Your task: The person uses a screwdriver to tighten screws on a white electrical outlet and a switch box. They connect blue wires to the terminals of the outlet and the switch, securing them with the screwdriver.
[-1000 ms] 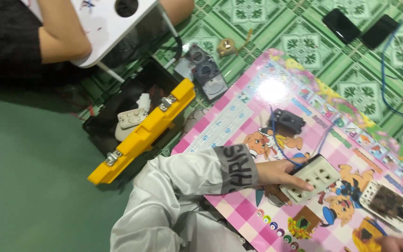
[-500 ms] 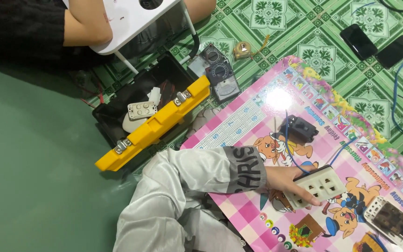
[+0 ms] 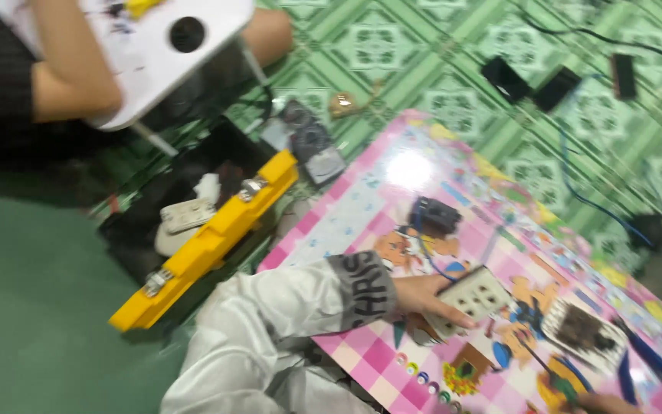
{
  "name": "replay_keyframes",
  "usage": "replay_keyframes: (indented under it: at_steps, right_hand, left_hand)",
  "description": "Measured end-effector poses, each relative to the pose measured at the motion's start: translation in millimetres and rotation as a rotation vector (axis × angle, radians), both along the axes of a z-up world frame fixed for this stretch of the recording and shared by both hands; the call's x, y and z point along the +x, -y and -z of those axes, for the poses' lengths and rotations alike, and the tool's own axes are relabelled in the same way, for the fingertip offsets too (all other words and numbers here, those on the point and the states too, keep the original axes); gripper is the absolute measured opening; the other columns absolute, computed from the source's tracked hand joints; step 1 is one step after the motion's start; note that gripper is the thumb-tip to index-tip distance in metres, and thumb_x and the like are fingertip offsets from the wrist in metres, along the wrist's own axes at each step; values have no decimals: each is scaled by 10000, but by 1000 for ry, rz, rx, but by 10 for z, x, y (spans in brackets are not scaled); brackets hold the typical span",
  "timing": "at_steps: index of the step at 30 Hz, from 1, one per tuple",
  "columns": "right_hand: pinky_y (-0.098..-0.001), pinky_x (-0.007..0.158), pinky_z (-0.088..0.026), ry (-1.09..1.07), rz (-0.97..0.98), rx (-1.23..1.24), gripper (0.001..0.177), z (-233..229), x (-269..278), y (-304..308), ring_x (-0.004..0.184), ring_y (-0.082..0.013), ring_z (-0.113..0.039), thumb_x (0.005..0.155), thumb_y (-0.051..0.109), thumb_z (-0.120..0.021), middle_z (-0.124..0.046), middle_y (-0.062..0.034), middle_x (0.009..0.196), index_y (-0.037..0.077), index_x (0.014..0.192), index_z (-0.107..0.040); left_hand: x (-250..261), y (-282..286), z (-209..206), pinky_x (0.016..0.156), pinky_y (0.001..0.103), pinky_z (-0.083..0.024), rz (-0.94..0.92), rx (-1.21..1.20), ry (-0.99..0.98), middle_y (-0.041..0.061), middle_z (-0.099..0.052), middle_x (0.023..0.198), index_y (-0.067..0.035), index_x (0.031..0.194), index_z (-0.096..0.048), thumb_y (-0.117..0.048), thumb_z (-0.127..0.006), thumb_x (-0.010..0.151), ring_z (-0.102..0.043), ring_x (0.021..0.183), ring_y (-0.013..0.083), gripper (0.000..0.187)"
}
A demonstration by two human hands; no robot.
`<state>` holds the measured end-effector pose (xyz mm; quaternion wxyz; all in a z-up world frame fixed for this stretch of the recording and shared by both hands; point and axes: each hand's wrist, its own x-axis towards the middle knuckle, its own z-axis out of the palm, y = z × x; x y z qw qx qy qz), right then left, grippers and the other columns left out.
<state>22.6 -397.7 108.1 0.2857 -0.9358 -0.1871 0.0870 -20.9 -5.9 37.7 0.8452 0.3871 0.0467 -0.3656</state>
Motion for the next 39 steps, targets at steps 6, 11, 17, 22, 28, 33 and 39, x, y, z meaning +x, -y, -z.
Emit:
replay_keyframes:
  at_steps: [6,11,17,22,28,33,39]
  right_hand:
    - [-281,956,-588,178,91,162,98,-591,-623,-970,891,-149,-782,731,29,-791,-802,-67,880,95,797,-765]
    - [-318,842,-700,23,148,121,112,-620,-619,-840,849,-161,-856,678,157,-851,-870,-69,873,113,777,-826]
    - [-258,710,-695,260,-175,338,168,-657,-639,-1199,756,-124,-840,726,153,-826,-832,-31,873,154,874,-748]
    - [-413,728,-622,483,-748,310,169,-947,-599,-1949,851,-291,-747,986,137,-601,-731,-176,1042,50,1065,-722]
    - [-275,692,-320,724,-1324,-87,242,-1123,-843,-2342,875,-167,-488,1158,68,-315,-523,-73,1236,-25,1025,-495]
    - [-217,608,-394,355,-184,9,94,-1301,-1335,-2550,622,-50,-575,752,63,-611,-682,66,829,52,661,-587]
    - [-285,726,-295,-597,-537,-964,184,-1707,-1149,-2587,803,-112,-289,1049,391,-149,-263,223,1014,526,1027,-271]
  left_hand:
    - [63,-11,-7,732,362,-606,71,139,-50,121,-633,1125,-99,1539,-377,-294,-843,684,-657,965,252,994]
    - [105,-23,-32,831,427,-583,89,47,-116,145,-658,1114,-84,1417,-474,-234,-839,727,-663,975,267,794]
    - [113,19,45,933,469,-568,56,20,-22,166,-658,1249,-85,1467,-459,-383,-852,648,-650,1101,294,956]
    - [92,52,345,963,458,-571,12,92,21,180,-656,1288,-45,1417,-505,-313,-782,776,-664,1129,321,748]
    - [101,33,193,642,420,-629,19,125,-97,182,-659,1214,-127,1468,-408,-347,-794,757,-688,1024,281,839]
    - [27,145,685,835,478,-636,-149,-65,60,321,-619,1267,-44,1640,-180,-165,-823,875,-718,995,423,1006]
    - [128,9,218,755,425,-636,-21,-31,-63,212,-649,1226,-90,1519,-366,-279,-802,799,-704,976,281,862]
